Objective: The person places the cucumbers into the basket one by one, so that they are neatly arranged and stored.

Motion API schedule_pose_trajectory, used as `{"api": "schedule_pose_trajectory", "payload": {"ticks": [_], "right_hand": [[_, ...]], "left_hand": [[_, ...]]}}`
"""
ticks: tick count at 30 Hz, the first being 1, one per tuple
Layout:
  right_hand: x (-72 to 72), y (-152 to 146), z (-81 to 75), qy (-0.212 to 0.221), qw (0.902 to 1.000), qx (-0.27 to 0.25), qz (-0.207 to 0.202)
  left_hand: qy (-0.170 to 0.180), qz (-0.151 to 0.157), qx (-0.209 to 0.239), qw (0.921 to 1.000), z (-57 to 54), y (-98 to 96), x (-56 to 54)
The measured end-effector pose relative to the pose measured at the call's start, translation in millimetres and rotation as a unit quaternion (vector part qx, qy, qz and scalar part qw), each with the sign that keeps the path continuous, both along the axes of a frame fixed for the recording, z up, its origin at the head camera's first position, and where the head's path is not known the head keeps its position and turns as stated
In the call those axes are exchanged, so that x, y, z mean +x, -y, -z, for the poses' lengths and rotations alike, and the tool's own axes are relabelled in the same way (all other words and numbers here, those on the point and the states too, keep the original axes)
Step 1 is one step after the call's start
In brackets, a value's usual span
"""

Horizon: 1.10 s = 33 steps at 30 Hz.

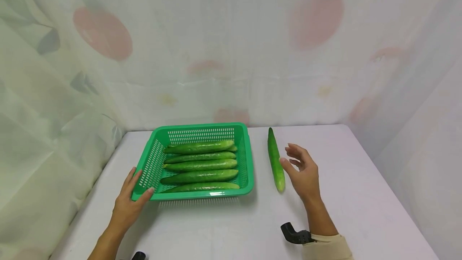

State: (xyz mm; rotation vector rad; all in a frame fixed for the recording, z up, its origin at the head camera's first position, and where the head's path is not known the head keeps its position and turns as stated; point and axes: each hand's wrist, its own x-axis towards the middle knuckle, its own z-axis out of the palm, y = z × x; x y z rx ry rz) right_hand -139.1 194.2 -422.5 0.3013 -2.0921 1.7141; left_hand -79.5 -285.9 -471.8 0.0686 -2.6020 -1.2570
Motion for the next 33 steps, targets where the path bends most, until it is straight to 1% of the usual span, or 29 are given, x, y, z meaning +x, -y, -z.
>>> {"api": "schedule_pose_trajectory", "payload": {"ticks": [5,10,14,20,22,24,25,29,31,33], "right_hand": [[-5.1,-1.4,16.2,0.041,0.999,-0.002,0.02],[-9.0,-1.0,31.9,0.057,0.9979,-0.011,0.029],[-13.7,0.4,47.0,0.077,0.9962,-0.012,0.039],[-20.9,2.3,67.1,0.135,0.9893,0.008,0.056],[-22.4,2.9,71.4,0.151,0.9871,0.012,0.052],[-20.2,5.7,67.1,0.165,0.9851,0.015,0.044],[-20.9,5.9,69.2,0.168,0.9847,0.019,0.042],[-24.8,5.9,79.9,0.183,0.9819,0.039,0.033],[-30.0,3.7,91.9,0.19,0.98,0.052,0.031],[-31.4,4.0,94.3,0.197,0.978,0.061,0.029]], "left_hand": [[0.001,-0.001,0.0,1.0,0.9,0.2,-0.2],[-0.002,0.0,-0.002,1.0,1.0,0.0,-0.2],[0.0,-0.001,-0.001,1.0,0.8,-0.1,0.1],[0.002,0.001,0.001,1.0,0.9,0.3,0.0],[0.003,0.0,0.001,1.0,0.8,0.2,0.0],[0.002,0.0,0.0,1.0,0.7,0.2,0.0],[0.001,0.0,-0.001,1.0,0.6,0.1,0.0],[0.001,0.0,-0.002,1.0,0.3,0.0,-0.2],[0.001,-0.001,-0.003,1.0,0.1,-0.1,-0.2],[0.001,-0.001,-0.003,1.0,-0.1,0.0,-0.2]]}}
